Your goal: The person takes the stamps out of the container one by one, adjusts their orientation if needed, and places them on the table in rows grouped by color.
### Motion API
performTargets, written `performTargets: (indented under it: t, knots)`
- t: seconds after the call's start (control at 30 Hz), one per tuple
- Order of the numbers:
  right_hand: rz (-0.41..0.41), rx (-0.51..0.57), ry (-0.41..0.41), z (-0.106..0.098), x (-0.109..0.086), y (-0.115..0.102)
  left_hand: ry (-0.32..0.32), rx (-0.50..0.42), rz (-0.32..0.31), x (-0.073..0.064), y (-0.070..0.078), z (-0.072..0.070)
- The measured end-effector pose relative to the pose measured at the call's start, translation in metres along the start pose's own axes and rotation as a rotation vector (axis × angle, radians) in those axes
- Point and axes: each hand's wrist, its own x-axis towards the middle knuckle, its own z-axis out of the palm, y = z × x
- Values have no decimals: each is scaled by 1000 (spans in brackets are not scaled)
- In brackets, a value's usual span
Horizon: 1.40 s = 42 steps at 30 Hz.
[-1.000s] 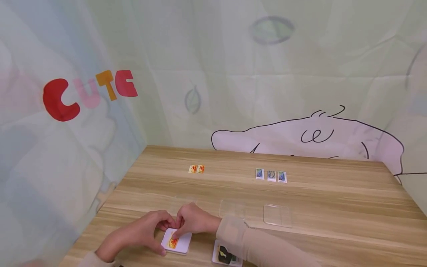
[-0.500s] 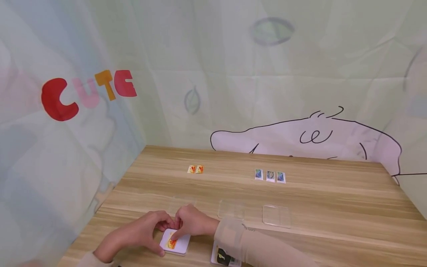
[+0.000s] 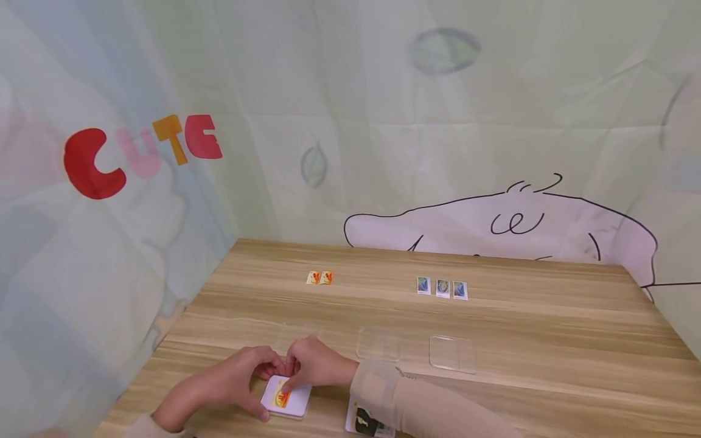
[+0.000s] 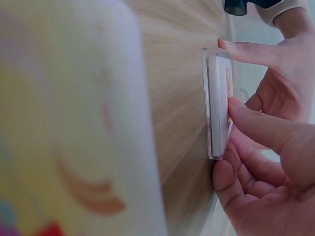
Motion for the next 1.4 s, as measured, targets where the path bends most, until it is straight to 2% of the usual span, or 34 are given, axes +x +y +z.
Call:
performTargets:
  t: [0.8, 1.4]
  knots:
    - [-1, 78, -17, -4, 1, -1, 3, 15, -2, 0, 1, 0]
    - [20, 12, 7, -4, 2, -3, 2, 28, 3, 3, 0, -1]
